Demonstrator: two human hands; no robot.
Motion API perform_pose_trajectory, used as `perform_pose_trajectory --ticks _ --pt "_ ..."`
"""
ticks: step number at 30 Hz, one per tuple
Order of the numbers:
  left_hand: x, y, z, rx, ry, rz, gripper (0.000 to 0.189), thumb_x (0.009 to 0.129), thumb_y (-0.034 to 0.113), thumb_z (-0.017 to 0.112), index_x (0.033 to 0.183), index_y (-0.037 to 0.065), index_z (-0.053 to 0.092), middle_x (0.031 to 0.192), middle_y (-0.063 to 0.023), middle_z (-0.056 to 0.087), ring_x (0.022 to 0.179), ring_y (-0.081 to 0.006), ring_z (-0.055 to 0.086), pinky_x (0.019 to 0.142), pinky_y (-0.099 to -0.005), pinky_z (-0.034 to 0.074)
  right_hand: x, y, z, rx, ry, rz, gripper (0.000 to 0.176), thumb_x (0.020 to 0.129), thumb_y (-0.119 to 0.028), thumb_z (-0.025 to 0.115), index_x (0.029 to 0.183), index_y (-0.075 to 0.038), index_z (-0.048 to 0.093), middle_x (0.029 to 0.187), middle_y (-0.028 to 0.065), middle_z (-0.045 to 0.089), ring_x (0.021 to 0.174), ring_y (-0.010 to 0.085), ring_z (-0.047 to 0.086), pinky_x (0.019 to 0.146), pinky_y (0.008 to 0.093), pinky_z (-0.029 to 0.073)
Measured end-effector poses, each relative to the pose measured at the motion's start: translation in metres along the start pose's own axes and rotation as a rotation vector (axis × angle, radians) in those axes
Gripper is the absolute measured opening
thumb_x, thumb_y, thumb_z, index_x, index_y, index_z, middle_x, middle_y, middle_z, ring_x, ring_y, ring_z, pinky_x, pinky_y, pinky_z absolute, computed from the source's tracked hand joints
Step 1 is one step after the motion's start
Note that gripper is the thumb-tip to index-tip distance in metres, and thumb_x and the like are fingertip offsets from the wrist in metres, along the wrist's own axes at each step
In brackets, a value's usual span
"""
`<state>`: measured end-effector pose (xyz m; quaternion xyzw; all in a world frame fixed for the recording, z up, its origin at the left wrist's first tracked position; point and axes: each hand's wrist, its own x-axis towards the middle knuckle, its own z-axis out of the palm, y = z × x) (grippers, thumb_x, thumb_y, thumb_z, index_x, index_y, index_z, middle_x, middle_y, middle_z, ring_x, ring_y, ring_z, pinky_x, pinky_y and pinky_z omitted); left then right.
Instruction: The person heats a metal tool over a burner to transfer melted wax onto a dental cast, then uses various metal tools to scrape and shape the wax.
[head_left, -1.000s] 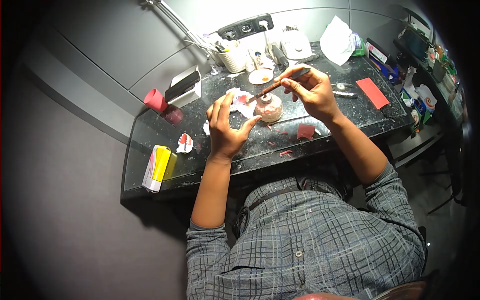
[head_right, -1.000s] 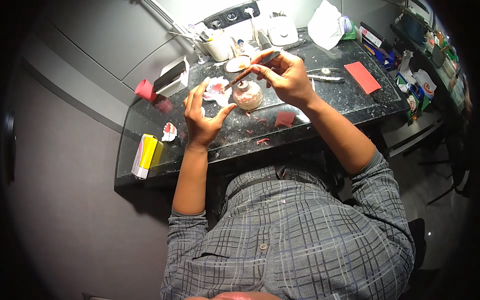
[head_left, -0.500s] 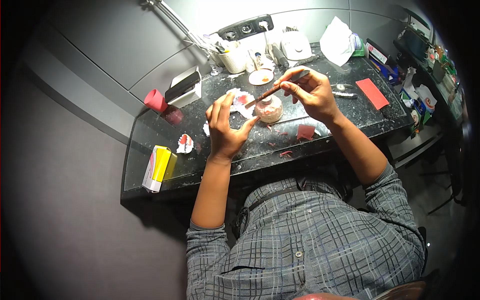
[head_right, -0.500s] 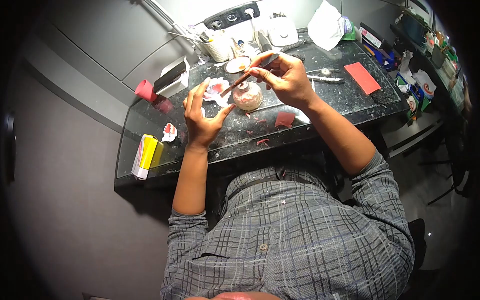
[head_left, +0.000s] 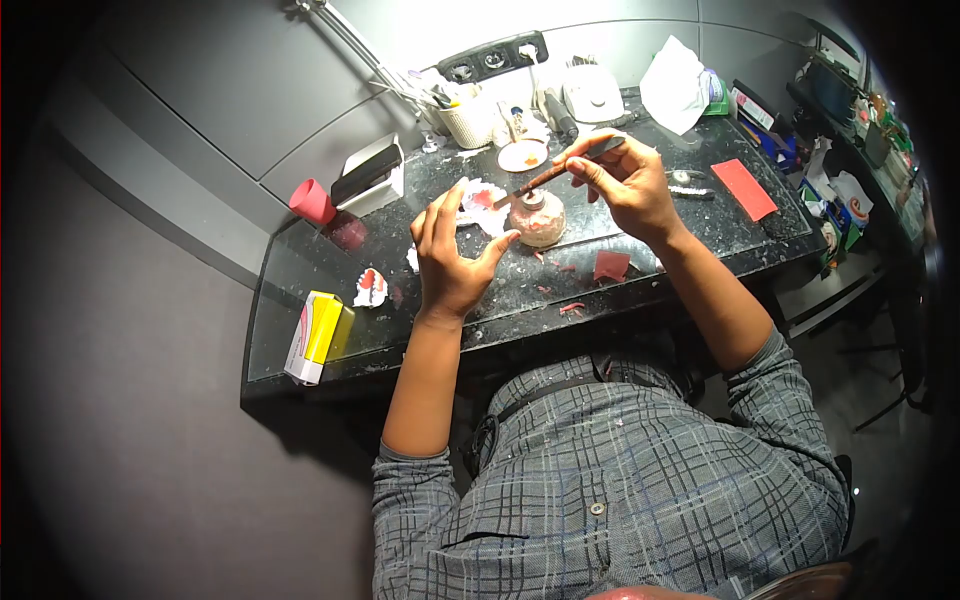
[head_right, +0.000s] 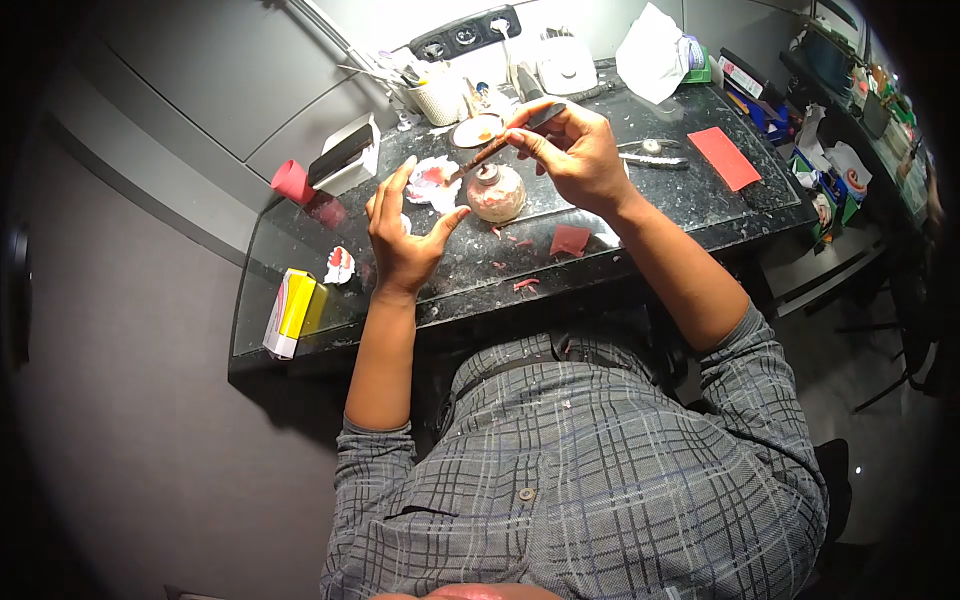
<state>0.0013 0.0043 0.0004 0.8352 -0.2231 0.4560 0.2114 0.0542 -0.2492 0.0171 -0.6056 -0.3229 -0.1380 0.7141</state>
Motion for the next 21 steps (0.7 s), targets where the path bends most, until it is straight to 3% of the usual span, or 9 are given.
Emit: perform_pose_trajectory --ticks 11,18,21 --pt "-0.001 -0.002 0.000 0.002 0.007 -0.027 0.084 0.068 0.034 0.095 0.136 0.001 0.057 0.123 -0.0153 0.068 0.112 -0.0315 0.064 0.100 -0.0420 0.044 0.001 -0.001 -0.006 0.008 0.019 0.007 0.011 0.097 -0.010 0.072 0.106 -0.004 0.069 0.090 0.0016 0.073 0.077 0.0054 0.065 0.061 0.0206 0.049" --pt "0.001 -0.001 -0.001 -0.132 0.012 -0.168 0.077 0.071 0.031 0.095 0.131 -0.002 0.061 0.111 -0.0153 0.071 0.098 -0.0266 0.069 0.090 -0.0389 0.052 0.011 -0.001 -0.021 -0.094 0.309 -0.053 0.009 0.097 -0.009 0.072 0.100 -0.001 0.069 0.077 0.0043 0.071 0.067 0.0075 0.065 0.054 0.0214 0.048" --pt "0.002 -0.003 0.000 -0.132 0.033 -0.137 0.075 0.070 0.031 0.096 0.128 -0.003 0.062 0.105 -0.0150 0.072 0.093 -0.0251 0.069 0.087 -0.0374 0.054 0.013 -0.002 -0.022 -0.098 0.351 -0.079 0.010 0.096 -0.009 0.073 0.100 -0.001 0.069 0.076 0.0035 0.071 0.065 0.0073 0.064 0.053 0.0210 0.047"
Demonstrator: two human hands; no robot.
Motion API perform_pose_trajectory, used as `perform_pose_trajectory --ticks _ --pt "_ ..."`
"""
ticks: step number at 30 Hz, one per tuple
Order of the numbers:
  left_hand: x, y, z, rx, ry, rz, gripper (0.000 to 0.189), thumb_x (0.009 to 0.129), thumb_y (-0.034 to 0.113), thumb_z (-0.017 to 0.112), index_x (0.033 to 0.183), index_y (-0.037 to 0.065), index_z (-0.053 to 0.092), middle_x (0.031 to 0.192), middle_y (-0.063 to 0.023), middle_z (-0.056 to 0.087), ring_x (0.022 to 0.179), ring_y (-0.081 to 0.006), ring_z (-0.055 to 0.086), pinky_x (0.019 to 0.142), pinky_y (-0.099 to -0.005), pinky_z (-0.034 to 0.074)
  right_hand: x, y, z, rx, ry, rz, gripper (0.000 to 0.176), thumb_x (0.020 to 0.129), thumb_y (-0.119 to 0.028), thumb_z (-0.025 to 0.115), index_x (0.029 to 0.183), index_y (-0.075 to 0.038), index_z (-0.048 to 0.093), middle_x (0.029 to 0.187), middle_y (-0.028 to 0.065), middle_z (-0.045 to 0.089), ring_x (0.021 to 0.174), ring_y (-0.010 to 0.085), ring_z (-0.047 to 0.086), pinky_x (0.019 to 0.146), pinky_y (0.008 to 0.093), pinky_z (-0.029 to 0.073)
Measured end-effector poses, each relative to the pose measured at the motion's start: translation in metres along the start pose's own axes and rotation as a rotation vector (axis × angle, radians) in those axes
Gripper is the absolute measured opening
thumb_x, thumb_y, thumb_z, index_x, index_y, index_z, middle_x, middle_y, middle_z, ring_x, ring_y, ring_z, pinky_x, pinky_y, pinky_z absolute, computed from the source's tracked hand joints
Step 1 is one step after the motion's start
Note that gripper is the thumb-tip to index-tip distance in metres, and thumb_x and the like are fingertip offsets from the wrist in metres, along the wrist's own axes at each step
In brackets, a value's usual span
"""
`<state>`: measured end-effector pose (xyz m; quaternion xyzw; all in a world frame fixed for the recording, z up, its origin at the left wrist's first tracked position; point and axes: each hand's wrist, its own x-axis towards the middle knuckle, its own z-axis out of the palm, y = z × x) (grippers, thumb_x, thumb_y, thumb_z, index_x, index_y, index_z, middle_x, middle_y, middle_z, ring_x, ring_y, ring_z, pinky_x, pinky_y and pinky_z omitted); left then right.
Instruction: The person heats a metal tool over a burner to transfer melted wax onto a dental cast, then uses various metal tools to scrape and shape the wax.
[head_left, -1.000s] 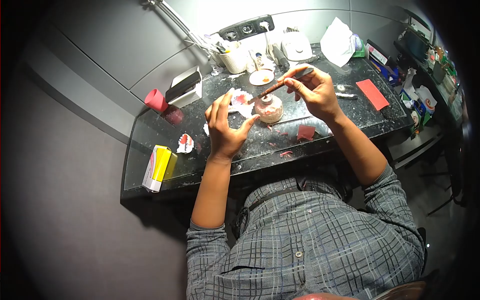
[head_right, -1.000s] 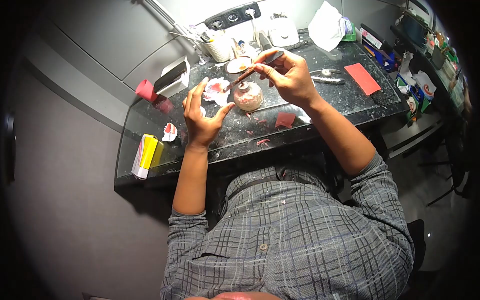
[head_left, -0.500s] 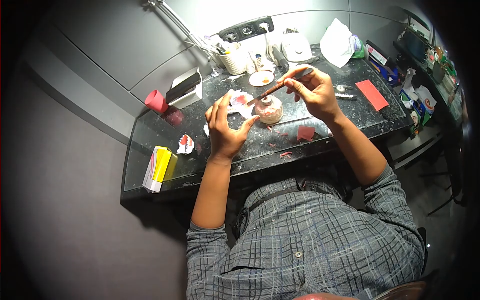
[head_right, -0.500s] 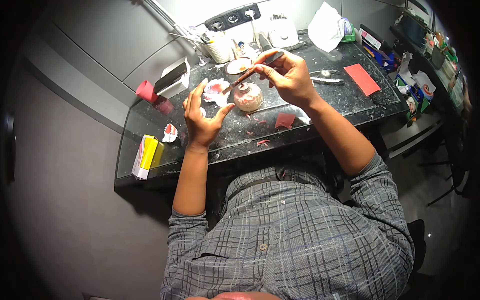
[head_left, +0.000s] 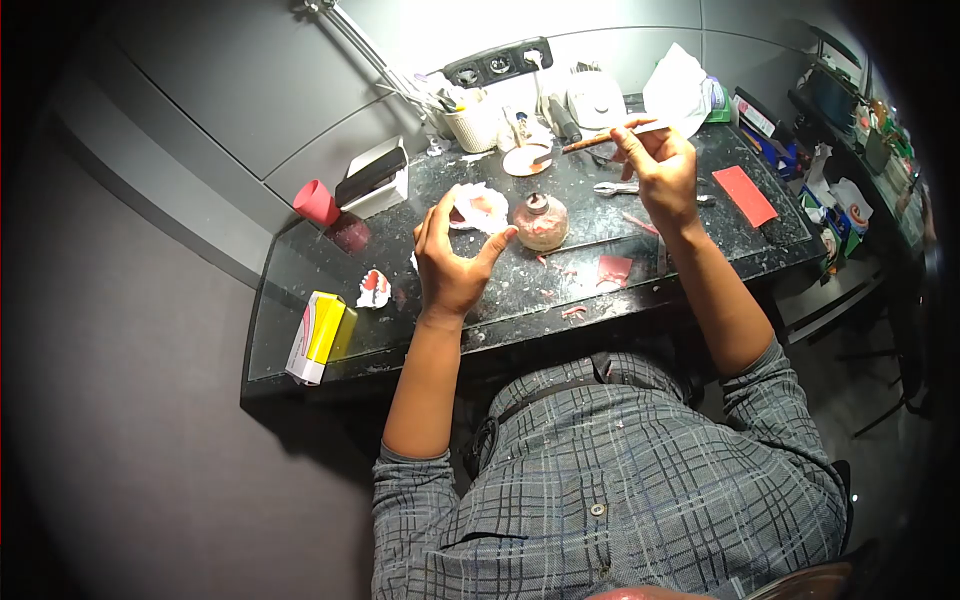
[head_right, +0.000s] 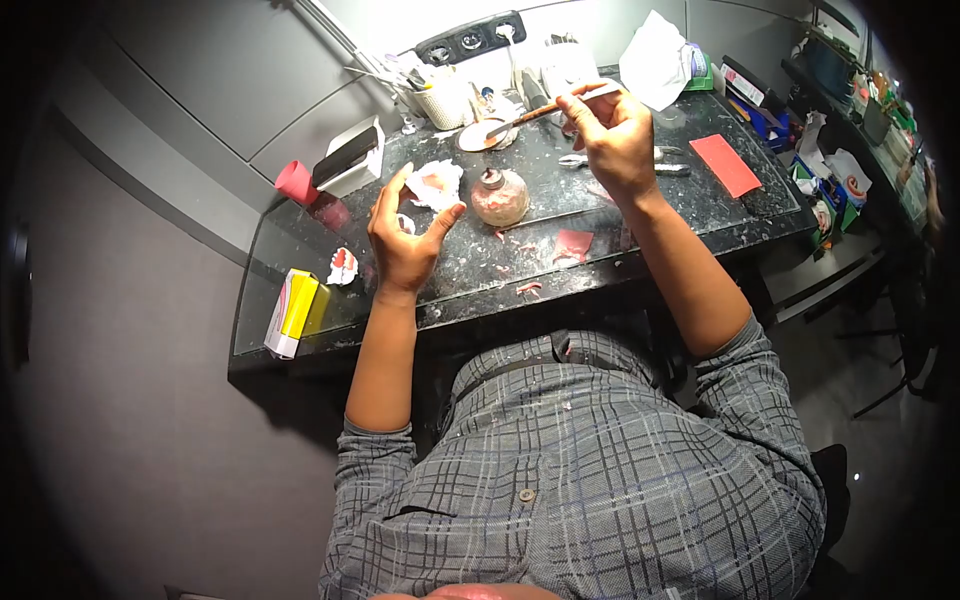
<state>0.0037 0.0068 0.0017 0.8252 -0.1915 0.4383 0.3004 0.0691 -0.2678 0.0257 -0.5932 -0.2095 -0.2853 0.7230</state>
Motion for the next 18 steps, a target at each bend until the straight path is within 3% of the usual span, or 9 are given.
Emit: perform_pose_trajectory --ticks 10,18 --pt "-0.0004 0.0025 0.0013 0.065 0.046 0.042 0.077 0.065 0.030 0.098 0.125 -0.003 0.062 0.101 -0.0121 0.068 0.091 -0.0240 0.067 0.084 -0.0375 0.054 0.0005 0.0063 -0.0001 -0.041 0.008 0.057 0.013 0.095 -0.013 0.075 0.101 -0.003 0.071 0.078 0.0021 0.071 0.068 0.0062 0.063 0.053 0.0215 0.046" --pt "-0.0004 0.0045 -0.0040 -0.032 -0.022 0.006 0.067 0.072 0.035 0.093 0.121 -0.002 0.066 0.098 -0.0119 0.072 0.087 -0.0237 0.068 0.084 -0.0363 0.053 0.0017 0.0040 -0.0045 0.046 -0.026 0.148 0.017 0.094 -0.016 0.076 0.099 -0.001 0.069 0.080 0.0042 0.072 0.069 0.0085 0.065 0.055 0.0227 0.048"
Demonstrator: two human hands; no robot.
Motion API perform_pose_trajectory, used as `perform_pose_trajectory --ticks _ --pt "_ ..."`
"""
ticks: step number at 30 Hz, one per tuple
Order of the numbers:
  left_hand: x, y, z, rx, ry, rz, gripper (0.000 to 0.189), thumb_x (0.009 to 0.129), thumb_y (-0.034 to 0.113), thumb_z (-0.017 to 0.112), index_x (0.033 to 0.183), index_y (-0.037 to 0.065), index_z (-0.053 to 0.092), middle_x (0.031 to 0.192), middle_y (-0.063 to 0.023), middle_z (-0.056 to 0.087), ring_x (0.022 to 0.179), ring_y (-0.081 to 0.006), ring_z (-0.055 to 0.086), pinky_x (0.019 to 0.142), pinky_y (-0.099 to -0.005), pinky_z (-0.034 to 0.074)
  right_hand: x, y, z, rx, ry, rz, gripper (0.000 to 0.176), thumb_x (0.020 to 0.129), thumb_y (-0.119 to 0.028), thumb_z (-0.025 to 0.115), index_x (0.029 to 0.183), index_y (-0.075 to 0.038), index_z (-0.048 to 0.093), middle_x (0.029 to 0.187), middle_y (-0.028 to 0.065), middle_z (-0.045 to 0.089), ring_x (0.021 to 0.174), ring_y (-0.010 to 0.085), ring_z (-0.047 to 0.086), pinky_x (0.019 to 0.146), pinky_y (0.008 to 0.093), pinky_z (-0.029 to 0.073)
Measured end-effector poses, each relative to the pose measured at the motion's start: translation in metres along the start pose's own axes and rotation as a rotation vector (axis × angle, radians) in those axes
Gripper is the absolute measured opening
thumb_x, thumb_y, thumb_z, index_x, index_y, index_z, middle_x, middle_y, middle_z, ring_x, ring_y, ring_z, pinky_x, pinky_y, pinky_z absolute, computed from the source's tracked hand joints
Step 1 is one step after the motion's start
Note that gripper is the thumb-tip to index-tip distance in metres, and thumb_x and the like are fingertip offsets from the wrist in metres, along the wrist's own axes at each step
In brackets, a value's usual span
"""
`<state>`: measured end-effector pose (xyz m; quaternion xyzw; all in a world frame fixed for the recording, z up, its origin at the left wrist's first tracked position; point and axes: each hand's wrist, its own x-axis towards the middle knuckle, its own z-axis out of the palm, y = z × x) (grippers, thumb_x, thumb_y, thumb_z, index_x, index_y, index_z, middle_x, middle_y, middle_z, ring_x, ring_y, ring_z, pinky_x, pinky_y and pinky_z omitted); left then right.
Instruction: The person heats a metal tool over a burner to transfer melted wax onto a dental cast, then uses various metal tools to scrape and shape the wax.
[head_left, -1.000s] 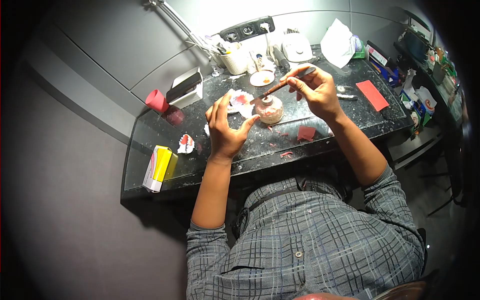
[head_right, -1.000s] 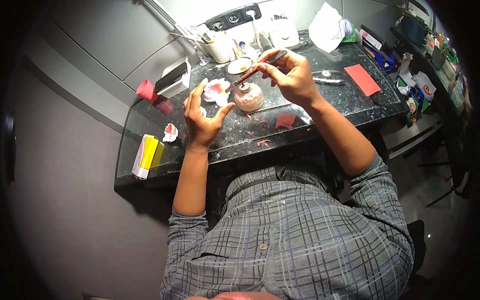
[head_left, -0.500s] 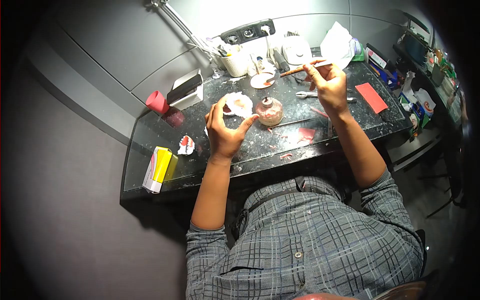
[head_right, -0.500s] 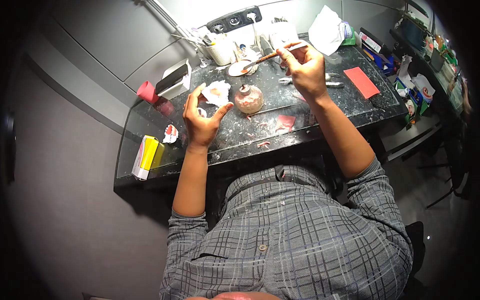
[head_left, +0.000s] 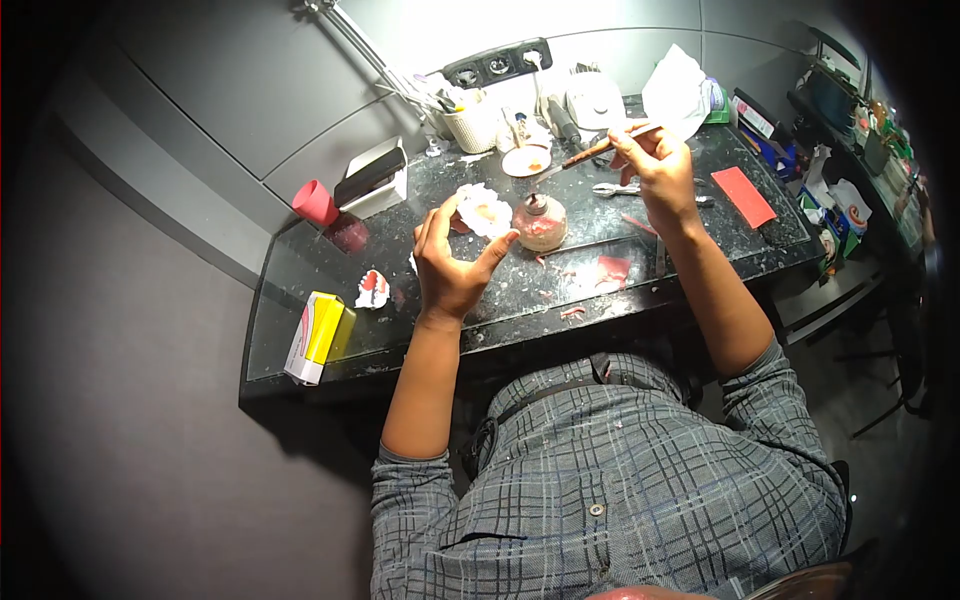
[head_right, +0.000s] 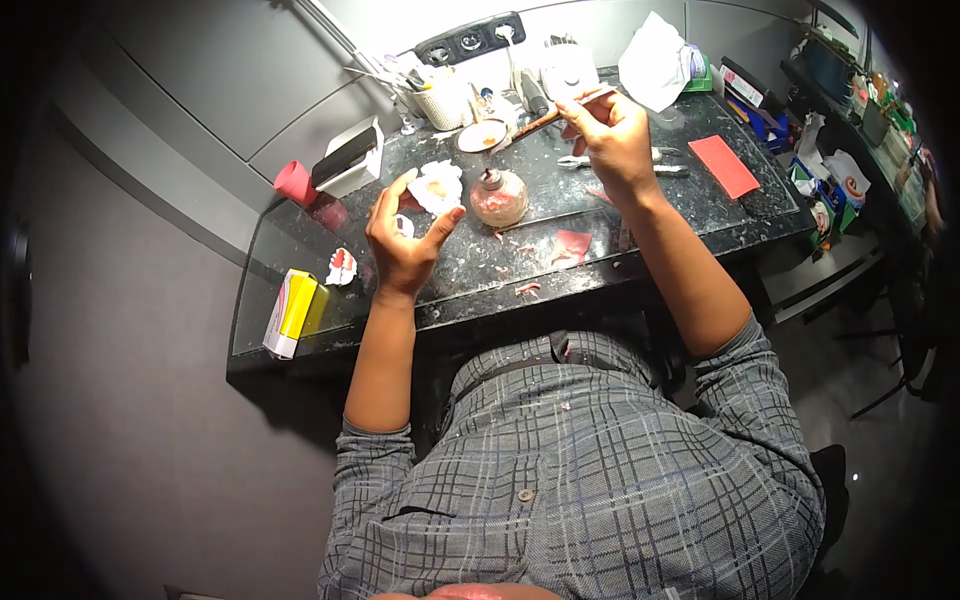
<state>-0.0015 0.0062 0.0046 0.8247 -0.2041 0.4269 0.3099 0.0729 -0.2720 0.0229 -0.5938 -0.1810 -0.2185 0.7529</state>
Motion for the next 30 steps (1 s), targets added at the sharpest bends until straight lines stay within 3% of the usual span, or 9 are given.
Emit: perform_pose_trajectory --ticks 3,11,21,30 --pt "0.000 0.000 0.001 -0.010 -0.008 0.007 0.067 0.071 0.039 0.092 0.120 0.001 0.065 0.097 -0.0081 0.071 0.085 -0.0227 0.065 0.086 -0.0364 0.047 0.001 0.003 -0.002 0.012 -0.044 0.028 0.017 0.094 -0.016 0.075 0.100 0.000 0.069 0.082 0.0054 0.072 0.071 0.0091 0.066 0.055 0.0232 0.048" --pt "0.000 0.006 0.000 -0.029 -0.053 0.080 0.070 0.068 0.038 0.094 0.121 0.002 0.065 0.099 -0.0081 0.073 0.088 -0.0238 0.064 0.089 -0.0373 0.046 -0.011 -0.005 0.012 0.154 -0.304 0.072 0.015 0.096 -0.009 0.073 0.106 0.001 0.068 0.090 0.0064 0.072 0.074 0.0105 0.066 0.056 0.0229 0.050" --pt "0.000 0.004 0.001 -0.004 -0.053 0.097 0.073 0.066 0.039 0.095 0.121 0.002 0.064 0.104 -0.0101 0.071 0.088 -0.0255 0.064 0.088 -0.0386 0.047 -0.014 0.000 0.017 0.196 -0.355 0.037 0.013 0.097 -0.009 0.072 0.107 -0.001 0.068 0.091 0.0053 0.072 0.075 0.0085 0.065 0.058 0.0216 0.050" --pt "0.000 0.005 0.001 0.039 -0.035 0.092 0.074 0.067 0.038 0.094 0.123 0.001 0.063 0.105 -0.0096 0.070 0.089 -0.0245 0.065 0.087 -0.0383 0.047 -0.006 -0.007 0.008 0.122 -0.175 0.051 0.016 0.094 -0.012 0.076 0.102 0.001 0.068 0.084 0.0055 0.072 0.069 0.0085 0.065 0.054 0.0220 0.048"
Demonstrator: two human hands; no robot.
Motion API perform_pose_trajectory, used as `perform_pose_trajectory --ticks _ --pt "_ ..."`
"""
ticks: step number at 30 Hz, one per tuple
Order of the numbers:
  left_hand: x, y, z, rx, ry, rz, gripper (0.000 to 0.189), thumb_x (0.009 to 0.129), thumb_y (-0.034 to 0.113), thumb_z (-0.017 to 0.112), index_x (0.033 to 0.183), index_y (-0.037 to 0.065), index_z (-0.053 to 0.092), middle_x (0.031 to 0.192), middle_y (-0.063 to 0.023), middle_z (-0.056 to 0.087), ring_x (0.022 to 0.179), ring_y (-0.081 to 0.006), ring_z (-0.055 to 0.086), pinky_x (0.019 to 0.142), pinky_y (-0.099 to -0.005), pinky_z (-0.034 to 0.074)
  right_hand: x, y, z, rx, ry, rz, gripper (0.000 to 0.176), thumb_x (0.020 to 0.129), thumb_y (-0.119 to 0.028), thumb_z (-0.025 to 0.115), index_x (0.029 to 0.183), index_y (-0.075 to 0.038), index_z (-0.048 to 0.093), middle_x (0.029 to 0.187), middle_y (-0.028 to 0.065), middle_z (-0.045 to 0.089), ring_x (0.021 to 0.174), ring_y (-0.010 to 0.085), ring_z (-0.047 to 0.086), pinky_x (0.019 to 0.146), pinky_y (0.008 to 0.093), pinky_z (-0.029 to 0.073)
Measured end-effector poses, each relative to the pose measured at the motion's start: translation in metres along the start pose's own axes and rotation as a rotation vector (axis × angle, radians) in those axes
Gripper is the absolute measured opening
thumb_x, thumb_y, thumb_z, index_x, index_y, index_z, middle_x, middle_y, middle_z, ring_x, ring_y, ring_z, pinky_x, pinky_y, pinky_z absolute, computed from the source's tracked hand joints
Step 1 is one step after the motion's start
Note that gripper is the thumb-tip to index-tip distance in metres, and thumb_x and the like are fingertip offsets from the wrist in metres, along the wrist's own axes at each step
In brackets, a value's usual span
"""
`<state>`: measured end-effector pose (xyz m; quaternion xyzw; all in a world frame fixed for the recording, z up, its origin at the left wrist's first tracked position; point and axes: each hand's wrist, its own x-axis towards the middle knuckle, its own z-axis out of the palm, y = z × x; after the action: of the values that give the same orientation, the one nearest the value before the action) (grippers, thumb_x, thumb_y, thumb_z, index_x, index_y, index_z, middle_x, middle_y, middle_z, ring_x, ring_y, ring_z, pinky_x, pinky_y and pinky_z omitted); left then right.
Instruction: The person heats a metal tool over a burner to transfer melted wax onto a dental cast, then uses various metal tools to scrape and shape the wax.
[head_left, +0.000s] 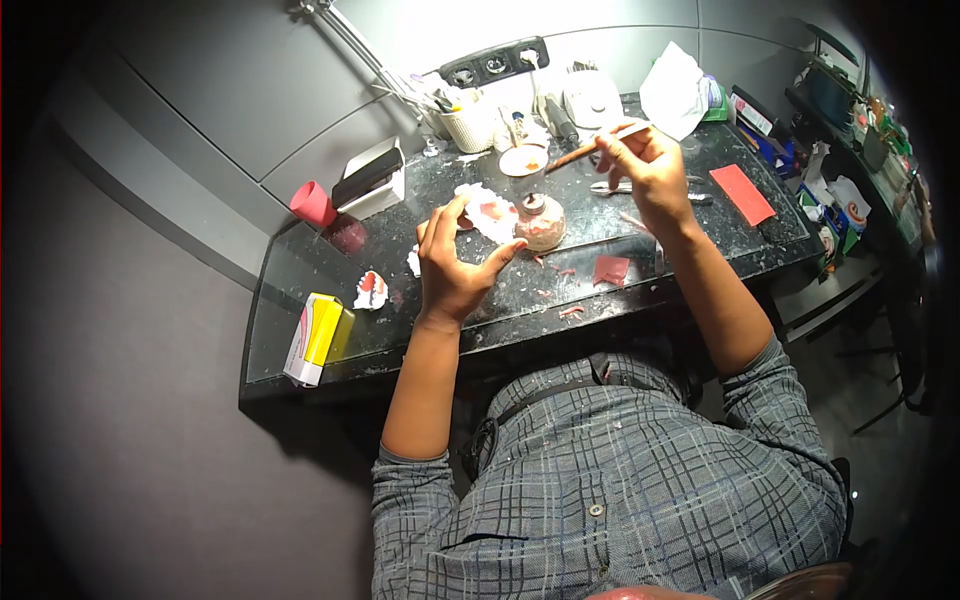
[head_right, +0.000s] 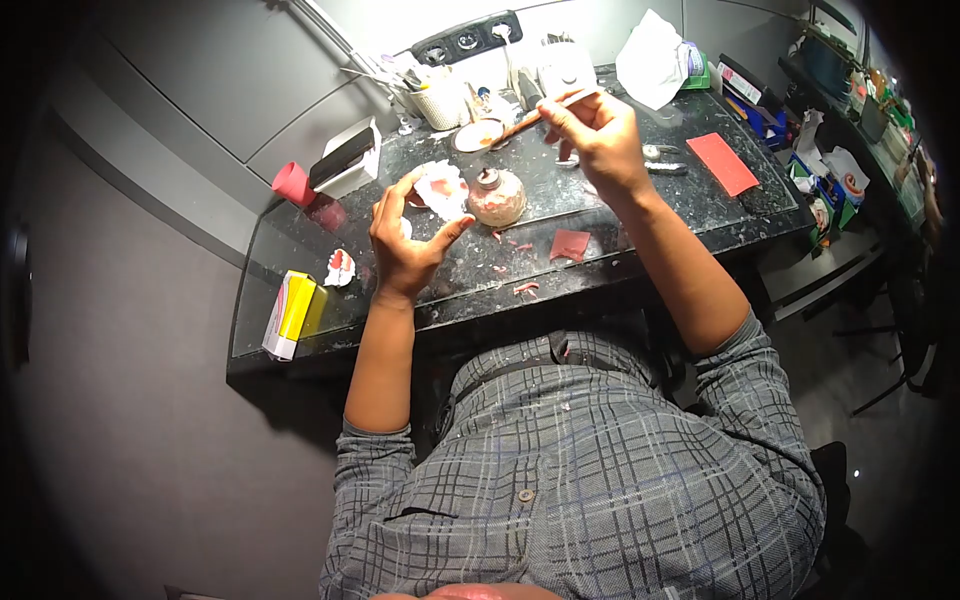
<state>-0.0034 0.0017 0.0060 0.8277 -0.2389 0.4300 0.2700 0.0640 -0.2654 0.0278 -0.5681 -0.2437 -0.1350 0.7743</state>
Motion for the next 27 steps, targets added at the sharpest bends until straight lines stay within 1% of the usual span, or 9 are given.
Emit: perform_pose_trajectory --ticks 2,6,10,13,15,19,22,25,27 --pt "-0.001 -0.002 0.000 -0.011 -0.002 -0.023 0.073 0.068 0.036 0.095 0.124 0.001 0.064 0.104 -0.0097 0.071 0.090 -0.0240 0.065 0.087 -0.0377 0.049 0.003 0.004 -0.005 -0.100 0.158 -0.101 0.016 0.095 -0.013 0.075 0.102 0.000 0.069 0.080 0.0040 0.071 0.068 0.0079 0.065 0.053 0.0221 0.048" --pt "0.000 -0.004 0.001 -0.044 0.009 -0.038 0.073 0.070 0.033 0.095 0.126 -0.001 0.064 0.102 -0.0111 0.072 0.090 -0.0232 0.067 0.084 -0.0364 0.054 0.005 0.009 -0.009 -0.181 0.209 -0.106 0.016 0.095 -0.014 0.076 0.102 -0.001 0.070 0.082 0.0038 0.073 0.067 0.0073 0.065 0.054 0.0215 0.047" --pt "0.001 -0.004 -0.001 -0.037 0.000 -0.049 0.072 0.071 0.034 0.094 0.126 -0.002 0.064 0.101 -0.0123 0.072 0.089 -0.0227 0.068 0.084 -0.0351 0.054 0.005 0.008 -0.008 -0.197 0.200 -0.086 0.016 0.095 -0.015 0.076 0.101 -0.002 0.070 0.083 0.0036 0.074 0.068 0.0073 0.065 0.054 0.0212 0.046" --pt "-0.001 -0.006 0.000 -0.100 -0.016 -0.097 0.068 0.074 0.031 0.093 0.125 -0.003 0.064 0.102 -0.0123 0.072 0.090 -0.0211 0.070 0.085 -0.0336 0.054 0.005 0.007 -0.007 -0.193 0.207 -0.081 0.016 0.095 -0.016 0.076 0.102 -0.003 0.070 0.083 0.0036 0.074 0.068 0.0075 0.065 0.054 0.0213 0.047" --pt "-0.001 -0.007 0.000 -0.224 -0.013 -0.152 0.064 0.078 0.029 0.091 0.126 -0.004 0.064 0.105 -0.0121 0.073 0.092 -0.0190 0.071 0.086 -0.0325 0.054 0.004 0.006 -0.007 -0.178 0.219 -0.072 0.016 0.094 -0.015 0.076 0.101 -0.002 0.070 0.083 0.0036 0.073 0.068 0.0077 0.065 0.055 0.0215 0.047" --pt "-0.001 -0.006 -0.001 -0.291 -0.021 -0.193 0.062 0.079 0.028 0.089 0.127 -0.004 0.064 0.106 -0.0124 0.074 0.093 -0.0178 0.071 0.086 -0.0322 0.055 0.006 0.005 -0.010 -0.111 0.188 -0.100 0.017 0.094 -0.015 0.076 0.101 -0.001 0.069 0.082 0.0034 0.072 0.068 0.0081 0.065 0.055 0.0219 0.047" --pt "-0.001 -0.007 0.001 -0.329 -0.024 -0.191 0.063 0.081 0.030 0.088 0.128 -0.004 0.064 0.105 -0.0128 0.074 0.092 -0.0175 0.071 0.085 -0.0312 0.054 0.005 0.007 -0.012 -0.100 0.165 -0.045 0.017 0.094 -0.015 0.076 0.102 -0.001 0.069 0.082 0.0045 0.072 0.068 0.0087 0.064 0.055 0.0225 0.047" --pt "-0.002 -0.011 0.001 -0.360 -0.021 -0.199 0.064 0.080 0.036 0.088 0.125 -0.003 0.065 0.105 -0.0133 0.072 0.088 -0.0206 0.070 0.081 -0.0327 0.055 0.006 0.011 -0.014 -0.085 0.103 0.029 0.017 0.094 -0.015 0.076 0.102 -0.001 0.069 0.084 0.0054 0.072 0.069 0.0094 0.064 0.055 0.0230 0.047" --pt "-0.005 -0.015 0.002 -0.432 -0.054 -0.233 0.061 0.084 0.037 0.084 0.126 -0.004 0.065 0.103 -0.0101 0.071 0.088 -0.0167 0.067 0.080 -0.0291 0.052 0.005 0.009 -0.012 -0.043 0.075 0.055 0.017 0.094 -0.015 0.075 0.101 -0.001 0.069 0.086 0.0054 0.072 0.069 0.0100 0.064 0.054 0.0232 0.047"
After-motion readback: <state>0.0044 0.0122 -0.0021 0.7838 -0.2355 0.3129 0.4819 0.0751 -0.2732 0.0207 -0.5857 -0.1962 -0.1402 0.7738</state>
